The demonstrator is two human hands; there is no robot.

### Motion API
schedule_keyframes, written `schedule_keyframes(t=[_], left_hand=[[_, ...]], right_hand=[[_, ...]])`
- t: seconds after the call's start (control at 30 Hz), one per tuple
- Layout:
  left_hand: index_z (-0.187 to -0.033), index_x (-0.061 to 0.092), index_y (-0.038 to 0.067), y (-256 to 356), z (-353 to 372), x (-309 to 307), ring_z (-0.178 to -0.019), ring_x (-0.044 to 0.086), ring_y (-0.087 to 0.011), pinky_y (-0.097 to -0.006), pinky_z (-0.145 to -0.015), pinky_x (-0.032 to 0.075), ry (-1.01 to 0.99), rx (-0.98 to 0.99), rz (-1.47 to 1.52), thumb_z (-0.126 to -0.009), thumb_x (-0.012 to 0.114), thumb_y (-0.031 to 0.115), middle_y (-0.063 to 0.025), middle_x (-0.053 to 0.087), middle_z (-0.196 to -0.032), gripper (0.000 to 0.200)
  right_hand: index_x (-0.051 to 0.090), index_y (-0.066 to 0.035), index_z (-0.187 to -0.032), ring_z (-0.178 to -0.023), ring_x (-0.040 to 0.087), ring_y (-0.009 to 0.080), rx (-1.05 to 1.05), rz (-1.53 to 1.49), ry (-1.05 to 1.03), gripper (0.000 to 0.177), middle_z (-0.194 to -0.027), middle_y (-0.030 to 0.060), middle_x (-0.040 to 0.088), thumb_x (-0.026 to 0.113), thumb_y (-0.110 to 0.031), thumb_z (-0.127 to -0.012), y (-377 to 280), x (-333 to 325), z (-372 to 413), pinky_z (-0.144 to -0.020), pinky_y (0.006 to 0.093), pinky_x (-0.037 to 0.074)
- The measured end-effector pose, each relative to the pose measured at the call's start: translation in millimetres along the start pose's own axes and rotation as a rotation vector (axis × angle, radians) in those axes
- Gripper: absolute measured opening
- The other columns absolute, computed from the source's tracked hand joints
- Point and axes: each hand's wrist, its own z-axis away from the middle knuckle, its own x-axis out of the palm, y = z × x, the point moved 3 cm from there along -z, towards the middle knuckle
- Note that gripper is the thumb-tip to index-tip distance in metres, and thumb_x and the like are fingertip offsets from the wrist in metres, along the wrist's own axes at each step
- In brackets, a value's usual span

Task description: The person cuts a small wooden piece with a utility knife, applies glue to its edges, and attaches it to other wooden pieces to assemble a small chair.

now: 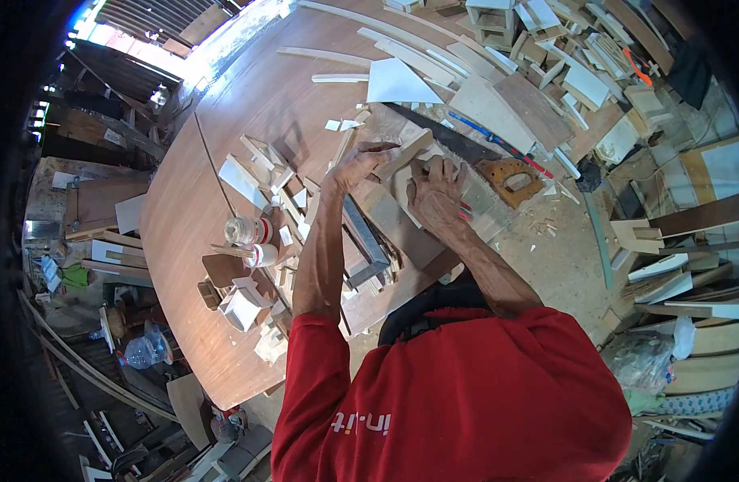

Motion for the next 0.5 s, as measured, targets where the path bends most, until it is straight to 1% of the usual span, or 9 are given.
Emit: schedule_keyframes(t=[0.1, 0.23, 0.3, 0.33, 0.4, 0.43, 0.5], left_hand=[[-0.127, 0.055, 0.005, 8, 4, 2, -0.107, 0.058, -0.0257, -0.0355, -0.073, 0.057, 0.009, -0.020, -0.051, -0.082, 0.065, 0.043, -0.0139, 0.059, -0.119, 0.059], [-0.126, 0.056, 0.005, 7, 2, 3, -0.107, 0.058, -0.0254, -0.0351, -0.072, 0.058, 0.001, -0.025, -0.042, -0.083, 0.065, 0.043, -0.0138, 0.060, -0.118, 0.057], [-0.125, 0.057, 0.006, 7, 3, 3, -0.107, 0.058, -0.0251, -0.0344, -0.071, 0.058, 0.005, -0.060, -0.044, -0.084, 0.064, 0.042, -0.0136, 0.060, -0.117, 0.055], [-0.125, 0.057, 0.006, 8, 3, 3, -0.107, 0.058, -0.0251, -0.0344, -0.071, 0.058, 0.003, -0.060, -0.045, -0.084, 0.064, 0.042, -0.0136, 0.060, -0.117, 0.055], [-0.125, 0.057, 0.006, 10, 4, 4, -0.105, 0.059, -0.0245, -0.0341, -0.071, 0.058, -0.001, -0.039, -0.029, -0.084, 0.065, 0.043, -0.0134, 0.061, -0.116, 0.056], [-0.125, 0.057, 0.006, 10, 6, 5, -0.105, 0.059, -0.0245, -0.0341, -0.071, 0.058, -0.002, -0.039, -0.030, -0.084, 0.065, 0.043, -0.0134, 0.061, -0.116, 0.056], [-0.125, 0.058, 0.006, 13, 7, 6, -0.103, 0.060, -0.0238, -0.0336, -0.070, 0.058, 0.036, -0.025, -0.064, -0.084, 0.065, 0.042, -0.0126, 0.062, -0.115, 0.055]], right_hand=[[0.059, -0.001, -0.113, -0.109, 0.039, 0.0348, -0.025, 0.021, -0.029, 0.042, -0.106, 0.0169, 0.043, 0.059, -0.024, -0.078, -10, 2, 4, -0.098, 0.0681, 0.022], [0.060, -0.001, -0.112, -0.110, 0.040, 0.0357, -0.042, 0.048, -0.047, 0.041, -0.106, 0.0171, 0.044, 0.060, -0.023, -0.076, -23, 5, 7, -0.098, 0.0687, 0.021], [0.058, -0.002, -0.111, -0.107, 0.040, 0.0357, -0.108, 0.144, -0.041, 0.042, -0.103, 0.0164, 0.044, 0.059, -0.026, -0.077, -31, 6, 10, -0.093, 0.0649, 0.026], [0.058, -0.002, -0.111, -0.107, 0.040, 0.0357, -0.106, 0.144, -0.040, 0.042, -0.103, 0.0164, 0.044, 0.059, -0.026, -0.077, -35, 7, 11, -0.093, 0.0649, 0.026], [0.059, -0.004, -0.110, -0.105, 0.042, 0.0353, -0.189, 0.160, 0.056, 0.040, -0.104, 0.0165, 0.044, 0.059, -0.025, -0.076, -45, 6, 16, -0.092, 0.0655, 0.028], [0.059, -0.004, -0.110, -0.105, 0.042, 0.0353, -0.188, 0.159, 0.056, 0.040, -0.104, 0.0165, 0.044, 0.059, -0.025, -0.076, -46, 5, 19, -0.092, 0.0655, 0.028], [0.059, -0.006, -0.113, -0.112, 0.040, 0.0376, -0.185, -0.128, -0.080, 0.040, -0.107, 0.0168, 0.045, 0.059, -0.017, -0.075, -46, 3, 21, -0.096, 0.0695, 0.023]])
